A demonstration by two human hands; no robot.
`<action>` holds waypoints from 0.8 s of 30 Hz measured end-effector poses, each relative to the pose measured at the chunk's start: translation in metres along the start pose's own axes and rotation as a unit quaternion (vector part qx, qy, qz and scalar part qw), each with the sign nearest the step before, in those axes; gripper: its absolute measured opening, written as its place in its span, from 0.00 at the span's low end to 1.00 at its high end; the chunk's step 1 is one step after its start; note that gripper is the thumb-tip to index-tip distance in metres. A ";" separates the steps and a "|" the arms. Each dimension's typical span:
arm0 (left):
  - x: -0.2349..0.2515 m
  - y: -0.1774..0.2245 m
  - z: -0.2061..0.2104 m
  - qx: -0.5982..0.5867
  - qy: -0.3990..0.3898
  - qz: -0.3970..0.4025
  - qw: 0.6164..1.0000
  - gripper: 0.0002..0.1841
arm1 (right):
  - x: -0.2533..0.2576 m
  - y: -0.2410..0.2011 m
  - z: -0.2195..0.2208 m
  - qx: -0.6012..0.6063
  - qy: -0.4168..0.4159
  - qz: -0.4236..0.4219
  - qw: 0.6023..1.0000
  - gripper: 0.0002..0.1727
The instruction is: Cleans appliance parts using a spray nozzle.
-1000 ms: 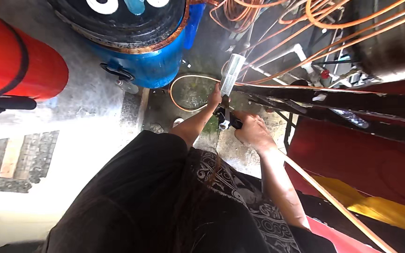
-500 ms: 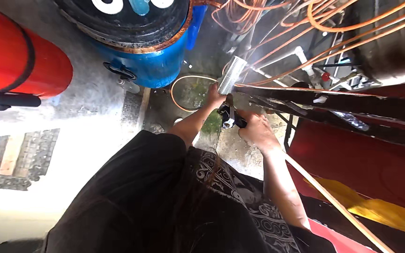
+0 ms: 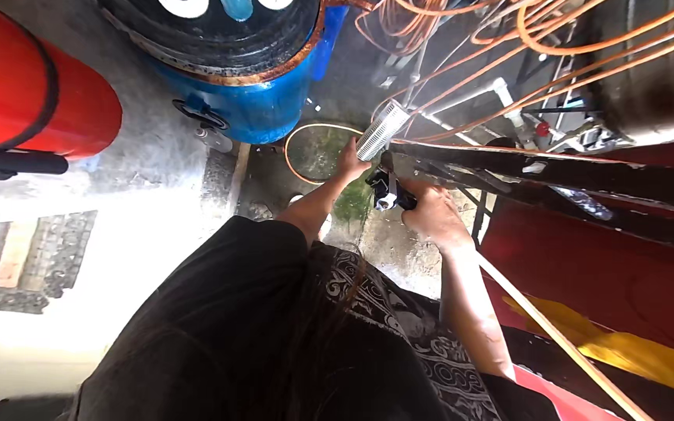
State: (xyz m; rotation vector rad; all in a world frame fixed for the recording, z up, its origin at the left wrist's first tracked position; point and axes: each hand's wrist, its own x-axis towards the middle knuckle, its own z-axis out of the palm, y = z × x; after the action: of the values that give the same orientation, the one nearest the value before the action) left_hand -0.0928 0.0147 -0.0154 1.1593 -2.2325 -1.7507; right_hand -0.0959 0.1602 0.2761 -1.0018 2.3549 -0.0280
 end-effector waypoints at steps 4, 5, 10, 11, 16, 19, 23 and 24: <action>0.000 -0.017 0.004 0.011 0.041 0.072 0.996 0.48 | 0.004 0.010 -0.001 -0.014 0.062 0.019 0.998 0.35; -0.001 -0.020 0.002 0.011 0.048 0.097 0.994 0.49 | 0.005 0.013 -0.002 -0.018 0.081 0.021 0.996 0.35; -0.005 -0.024 -0.011 0.067 0.067 0.225 0.970 0.41 | 0.006 0.015 -0.003 -0.055 0.112 -0.016 0.992 0.37; -0.008 -0.020 -0.015 0.073 0.055 0.226 0.970 0.41 | 0.005 0.011 -0.002 -0.055 0.103 -0.025 0.993 0.36; -0.023 0.007 -0.022 0.032 0.001 0.255 0.967 0.37 | 0.009 0.000 0.018 -0.040 0.035 -0.004 0.999 0.34; -0.025 0.015 -0.012 -0.001 -0.008 0.297 0.955 0.37 | 0.014 0.003 0.023 -0.056 0.019 0.029 0.998 0.34; -0.036 0.026 0.006 -0.104 0.087 0.311 0.941 0.28 | 0.010 -0.001 0.019 -0.046 0.051 0.017 0.997 0.33; -0.056 0.056 -0.005 -0.159 0.095 0.221 0.957 0.22 | 0.008 -0.003 0.018 -0.045 0.066 0.010 0.997 0.33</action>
State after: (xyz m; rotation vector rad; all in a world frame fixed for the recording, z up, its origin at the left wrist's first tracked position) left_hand -0.0786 0.0474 0.0555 0.6636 -1.8277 -1.6463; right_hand -0.0889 0.1563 0.2577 -1.0475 2.5062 0.0207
